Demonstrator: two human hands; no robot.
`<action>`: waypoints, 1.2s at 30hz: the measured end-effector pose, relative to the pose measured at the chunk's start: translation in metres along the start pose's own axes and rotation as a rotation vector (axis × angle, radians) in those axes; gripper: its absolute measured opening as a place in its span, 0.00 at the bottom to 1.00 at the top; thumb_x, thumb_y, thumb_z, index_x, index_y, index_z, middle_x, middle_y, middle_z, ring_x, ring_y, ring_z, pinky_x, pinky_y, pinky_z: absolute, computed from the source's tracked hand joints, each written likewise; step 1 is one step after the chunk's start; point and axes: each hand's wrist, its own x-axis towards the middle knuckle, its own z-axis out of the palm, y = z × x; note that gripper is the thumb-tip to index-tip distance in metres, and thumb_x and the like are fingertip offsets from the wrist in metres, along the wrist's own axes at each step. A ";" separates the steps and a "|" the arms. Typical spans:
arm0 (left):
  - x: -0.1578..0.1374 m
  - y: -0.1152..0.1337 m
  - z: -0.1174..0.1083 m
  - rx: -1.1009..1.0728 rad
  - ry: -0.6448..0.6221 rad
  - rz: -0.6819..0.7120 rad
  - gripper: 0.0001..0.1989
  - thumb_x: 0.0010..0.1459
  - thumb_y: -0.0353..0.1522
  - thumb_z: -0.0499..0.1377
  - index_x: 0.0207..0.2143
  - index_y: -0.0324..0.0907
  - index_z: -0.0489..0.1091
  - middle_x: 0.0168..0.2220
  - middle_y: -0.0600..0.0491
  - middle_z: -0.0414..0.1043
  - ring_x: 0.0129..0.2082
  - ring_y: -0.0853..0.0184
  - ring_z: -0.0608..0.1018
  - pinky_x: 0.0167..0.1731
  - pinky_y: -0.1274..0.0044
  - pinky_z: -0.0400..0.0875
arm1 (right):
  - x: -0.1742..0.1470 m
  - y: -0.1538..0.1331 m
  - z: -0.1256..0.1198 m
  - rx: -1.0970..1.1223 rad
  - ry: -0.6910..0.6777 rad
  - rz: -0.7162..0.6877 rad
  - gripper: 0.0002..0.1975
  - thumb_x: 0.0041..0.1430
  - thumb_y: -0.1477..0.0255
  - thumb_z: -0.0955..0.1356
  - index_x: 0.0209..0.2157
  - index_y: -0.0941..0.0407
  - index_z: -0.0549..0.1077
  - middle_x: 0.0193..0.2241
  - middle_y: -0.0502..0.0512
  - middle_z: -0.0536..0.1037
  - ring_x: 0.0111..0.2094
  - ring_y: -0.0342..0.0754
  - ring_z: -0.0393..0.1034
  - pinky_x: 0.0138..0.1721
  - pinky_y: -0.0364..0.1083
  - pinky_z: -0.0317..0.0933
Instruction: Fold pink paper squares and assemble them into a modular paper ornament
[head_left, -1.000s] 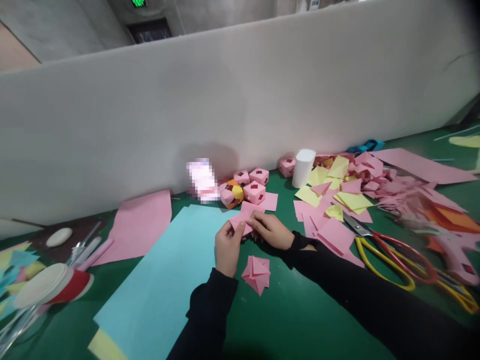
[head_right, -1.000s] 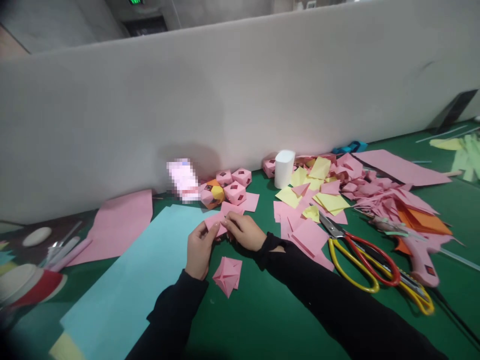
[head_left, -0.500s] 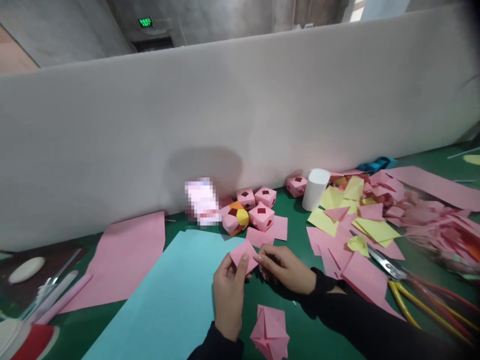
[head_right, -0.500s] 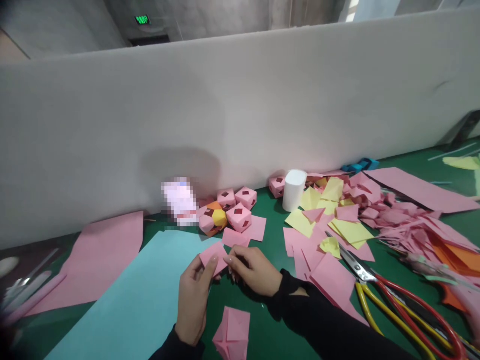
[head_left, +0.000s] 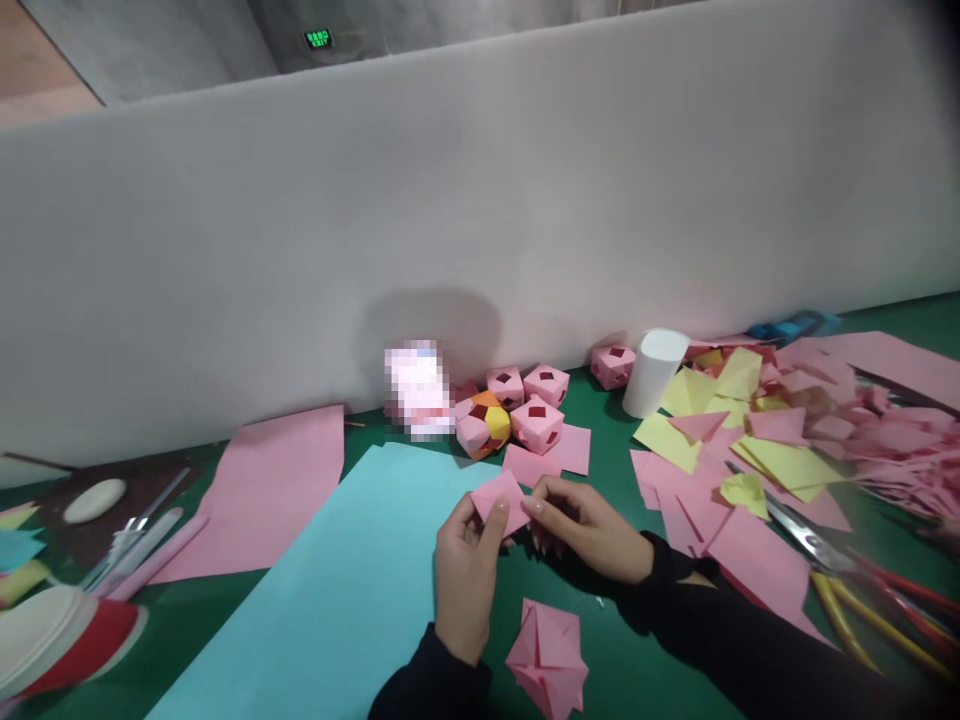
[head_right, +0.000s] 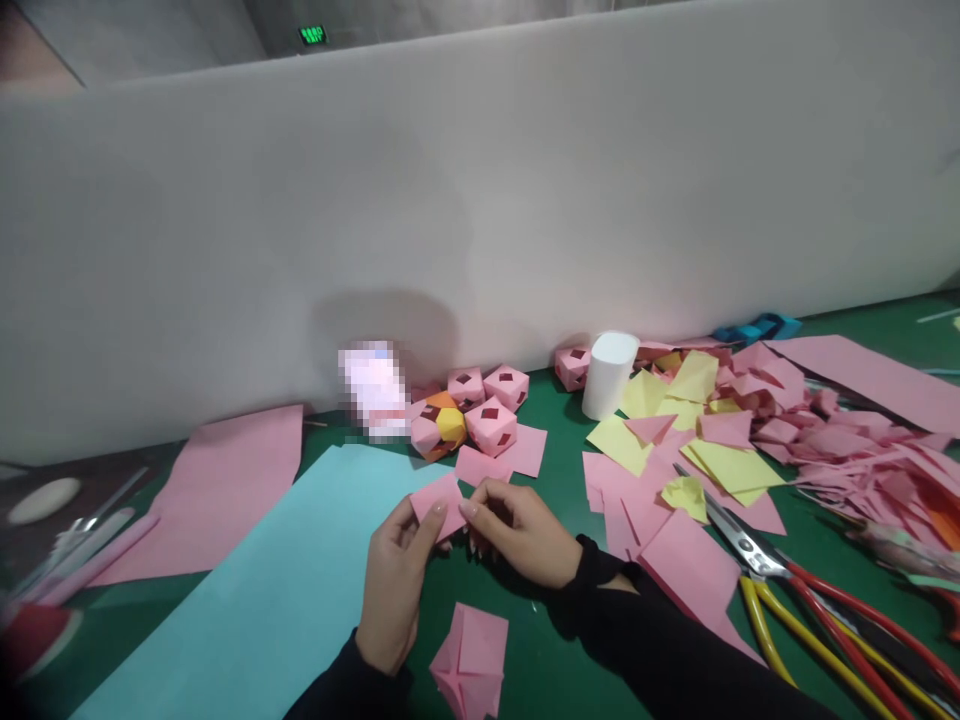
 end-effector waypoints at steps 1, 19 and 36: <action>0.000 0.000 0.000 0.003 0.000 0.005 0.16 0.52 0.44 0.65 0.33 0.40 0.73 0.29 0.53 0.73 0.31 0.67 0.71 0.30 0.79 0.68 | 0.000 -0.001 0.000 -0.004 -0.010 -0.004 0.20 0.59 0.52 0.66 0.28 0.56 0.65 0.21 0.49 0.71 0.22 0.41 0.63 0.25 0.42 0.57; -0.001 0.002 -0.001 0.263 -0.147 0.127 0.15 0.53 0.41 0.63 0.25 0.40 0.65 0.23 0.57 0.63 0.25 0.71 0.65 0.27 0.80 0.62 | 0.004 0.000 -0.004 -0.004 0.124 -0.064 0.21 0.57 0.51 0.67 0.28 0.56 0.66 0.21 0.46 0.65 0.22 0.40 0.59 0.26 0.42 0.55; -0.001 0.003 0.000 0.193 -0.109 0.113 0.18 0.53 0.43 0.63 0.22 0.39 0.66 0.22 0.57 0.61 0.24 0.72 0.62 0.25 0.80 0.58 | 0.005 0.001 -0.004 0.047 0.082 -0.096 0.22 0.54 0.51 0.69 0.27 0.56 0.64 0.20 0.45 0.64 0.22 0.40 0.56 0.24 0.42 0.52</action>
